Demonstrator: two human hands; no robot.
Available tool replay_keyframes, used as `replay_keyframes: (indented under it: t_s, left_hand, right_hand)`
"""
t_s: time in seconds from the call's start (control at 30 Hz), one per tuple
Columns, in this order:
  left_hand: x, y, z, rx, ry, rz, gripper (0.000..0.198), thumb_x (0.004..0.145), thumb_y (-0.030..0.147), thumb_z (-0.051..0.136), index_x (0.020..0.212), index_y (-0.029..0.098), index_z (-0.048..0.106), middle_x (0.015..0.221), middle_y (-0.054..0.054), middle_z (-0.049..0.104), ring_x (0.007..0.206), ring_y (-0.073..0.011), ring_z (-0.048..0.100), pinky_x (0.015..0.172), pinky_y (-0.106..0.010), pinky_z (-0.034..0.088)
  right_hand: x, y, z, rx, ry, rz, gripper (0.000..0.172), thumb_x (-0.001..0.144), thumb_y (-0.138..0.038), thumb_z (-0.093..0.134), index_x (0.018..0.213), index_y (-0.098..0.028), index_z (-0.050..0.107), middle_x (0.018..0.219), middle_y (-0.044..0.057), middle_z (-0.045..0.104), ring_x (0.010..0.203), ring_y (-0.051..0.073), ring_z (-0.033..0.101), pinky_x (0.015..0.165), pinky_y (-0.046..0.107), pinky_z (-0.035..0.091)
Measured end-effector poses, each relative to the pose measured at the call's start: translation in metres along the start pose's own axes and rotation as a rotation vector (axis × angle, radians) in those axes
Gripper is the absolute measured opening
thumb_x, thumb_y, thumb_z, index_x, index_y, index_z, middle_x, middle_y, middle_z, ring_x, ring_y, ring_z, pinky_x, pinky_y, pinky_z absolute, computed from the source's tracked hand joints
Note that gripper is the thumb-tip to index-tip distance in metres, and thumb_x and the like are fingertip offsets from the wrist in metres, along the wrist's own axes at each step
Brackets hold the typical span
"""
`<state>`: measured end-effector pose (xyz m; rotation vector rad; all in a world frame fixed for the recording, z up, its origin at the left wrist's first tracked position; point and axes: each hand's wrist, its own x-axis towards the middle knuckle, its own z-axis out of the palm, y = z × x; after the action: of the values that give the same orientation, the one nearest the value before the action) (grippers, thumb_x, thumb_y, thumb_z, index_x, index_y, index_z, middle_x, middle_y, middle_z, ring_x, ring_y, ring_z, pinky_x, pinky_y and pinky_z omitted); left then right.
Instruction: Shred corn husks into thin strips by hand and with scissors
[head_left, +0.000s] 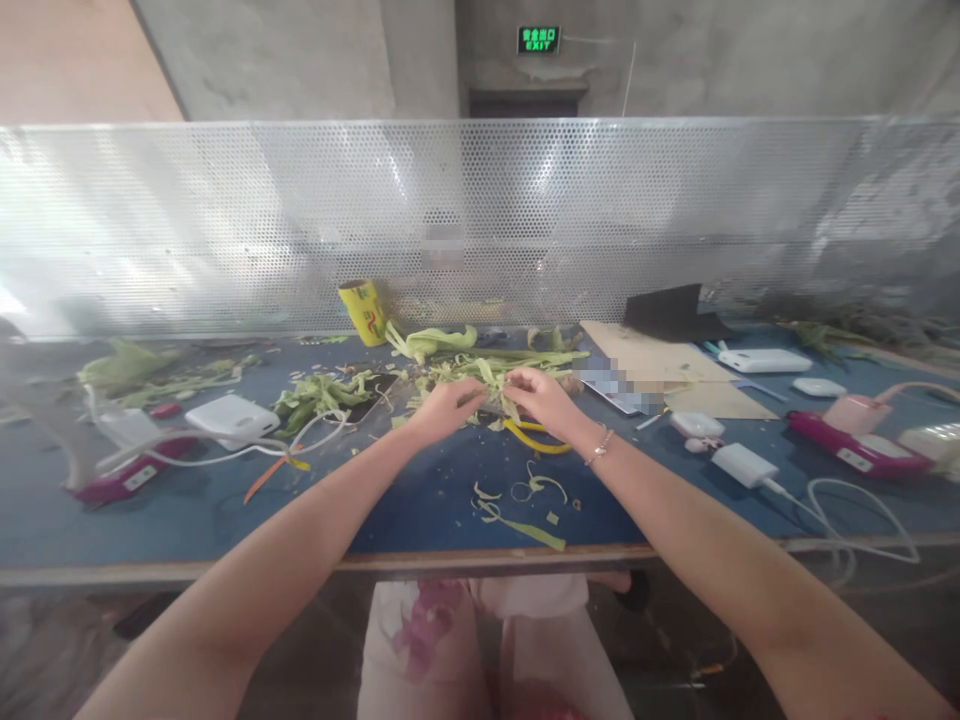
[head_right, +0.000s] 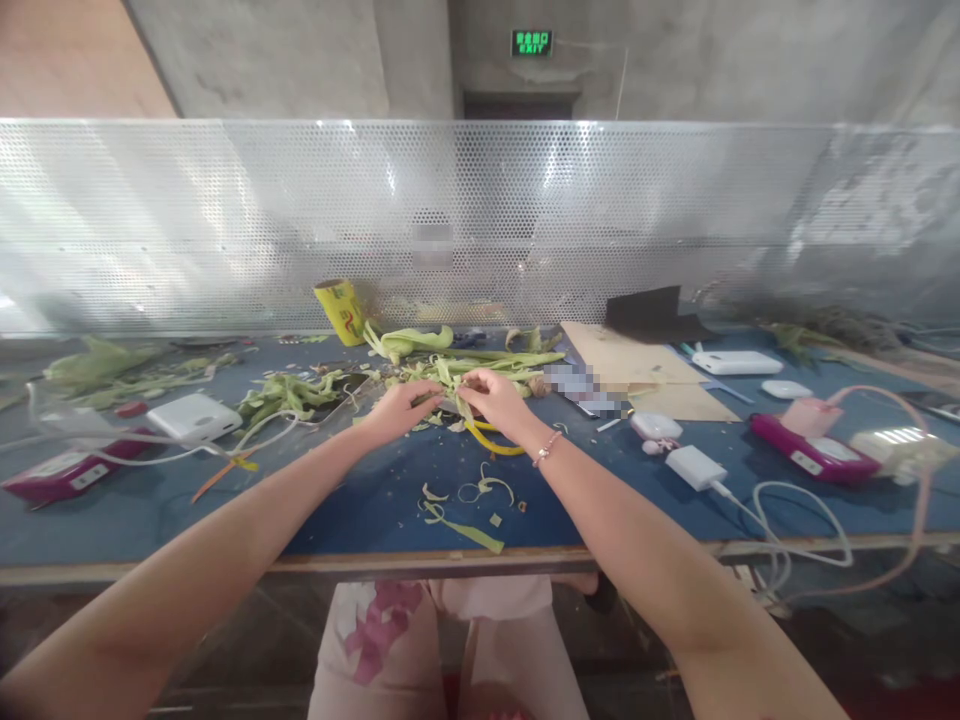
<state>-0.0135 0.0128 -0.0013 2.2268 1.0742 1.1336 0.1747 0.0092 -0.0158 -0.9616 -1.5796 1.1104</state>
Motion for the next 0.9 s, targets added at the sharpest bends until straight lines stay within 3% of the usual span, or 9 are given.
replay_keyframes:
  t_s: [0.23, 0.3, 0.43, 0.53, 0.67, 0.73, 0.77, 0.83, 0.9]
  left_hand:
    - [0.0, -0.002, -0.002, -0.031, -0.007, 0.036, 0.014, 0.067, 0.027, 0.066, 0.079, 0.022, 0.07, 0.073, -0.002, 0.069, 0.063, -0.0153, 0.057, 0.062, -0.024, 0.044]
    - [0.0, -0.004, 0.0, -0.056, -0.03, -0.013, 0.015, 0.069, 0.03, 0.064, 0.079, 0.021, 0.07, 0.065, -0.001, 0.066, 0.054, -0.0125, 0.053, 0.054, -0.022, 0.042]
    - [0.0, -0.005, 0.005, -0.269, -0.181, -0.172, 0.023, 0.072, 0.038, 0.062, 0.08, 0.017, 0.066, 0.063, -0.002, 0.063, 0.045, -0.0093, 0.049, 0.047, -0.022, 0.04]
    - [-0.001, -0.003, 0.007, -0.433, -0.183, -0.251, 0.024, 0.072, 0.037, 0.063, 0.079, 0.015, 0.062, 0.062, -0.003, 0.061, 0.046, -0.0097, 0.051, 0.047, -0.023, 0.042]
    - [0.001, 0.0, 0.007, -0.516, -0.065, -0.306, 0.018, 0.072, 0.031, 0.065, 0.073, 0.014, 0.059, 0.045, 0.004, 0.046, 0.039, -0.0061, 0.04, 0.039, -0.018, 0.032]
    - [0.004, -0.002, 0.006, -0.585, 0.065, -0.341, 0.016, 0.07, 0.027, 0.067, 0.072, 0.014, 0.058, 0.046, 0.006, 0.042, 0.038, -0.0039, 0.035, 0.038, -0.017, 0.027]
    - [0.006, -0.003, 0.005, -0.626, 0.127, -0.369, 0.015, 0.069, 0.025, 0.067, 0.073, 0.014, 0.057, 0.048, 0.006, 0.041, 0.039, -0.0031, 0.034, 0.038, -0.016, 0.026]
    - [0.009, -0.006, 0.002, -0.718, 0.228, -0.432, 0.016, 0.068, 0.021, 0.068, 0.075, 0.014, 0.056, 0.053, 0.006, 0.043, 0.041, -0.002, 0.034, 0.038, -0.015, 0.025]
    - [0.011, -0.008, -0.001, -0.801, 0.296, -0.463, 0.017, 0.067, 0.019, 0.068, 0.076, 0.013, 0.056, 0.057, 0.005, 0.045, 0.042, -0.001, 0.033, 0.038, -0.014, 0.023]
  right_hand:
    - [0.002, 0.002, -0.005, 0.031, -0.026, -0.013, 0.031, 0.07, -0.041, 0.061, 0.091, -0.019, 0.054, 0.074, -0.002, 0.055, 0.058, 0.009, 0.052, 0.052, 0.021, 0.042]
    - [0.003, 0.005, -0.006, 0.034, -0.038, -0.024, 0.03, 0.072, -0.039, 0.06, 0.093, -0.019, 0.054, 0.074, -0.002, 0.054, 0.055, 0.007, 0.049, 0.051, 0.02, 0.04]
    - [0.005, 0.007, -0.008, -0.016, -0.062, -0.059, 0.028, 0.076, -0.036, 0.056, 0.097, -0.019, 0.054, 0.073, -0.003, 0.054, 0.056, 0.008, 0.049, 0.053, 0.021, 0.04]
    - [0.002, 0.001, -0.009, -0.203, -0.11, -0.101, 0.025, 0.08, -0.034, 0.051, 0.099, -0.018, 0.054, 0.081, 0.0, 0.059, 0.066, 0.01, 0.054, 0.061, 0.024, 0.043]
    - [-0.007, -0.015, -0.016, -0.687, -0.098, -0.168, 0.02, 0.079, -0.026, 0.052, 0.096, -0.016, 0.055, 0.098, 0.007, 0.06, 0.083, 0.014, 0.058, 0.072, 0.026, 0.044]
    - [-0.012, -0.02, -0.022, -0.986, -0.133, -0.105, 0.017, 0.074, -0.025, 0.056, 0.088, -0.015, 0.055, 0.097, 0.009, 0.061, 0.081, 0.017, 0.058, 0.069, 0.026, 0.043]
    - [-0.014, -0.022, -0.024, -1.101, -0.211, -0.035, 0.015, 0.071, -0.025, 0.058, 0.083, -0.016, 0.055, 0.089, 0.008, 0.062, 0.076, 0.018, 0.058, 0.064, 0.025, 0.042]
    - [-0.016, -0.022, -0.025, -1.221, -0.341, 0.08, 0.018, 0.068, -0.025, 0.06, 0.083, -0.016, 0.056, 0.081, 0.007, 0.063, 0.069, 0.018, 0.059, 0.056, 0.025, 0.039]
    - [-0.016, -0.021, -0.024, -1.276, -0.368, 0.132, 0.021, 0.067, -0.023, 0.058, 0.086, -0.016, 0.056, 0.082, 0.009, 0.064, 0.067, 0.019, 0.059, 0.052, 0.025, 0.037]
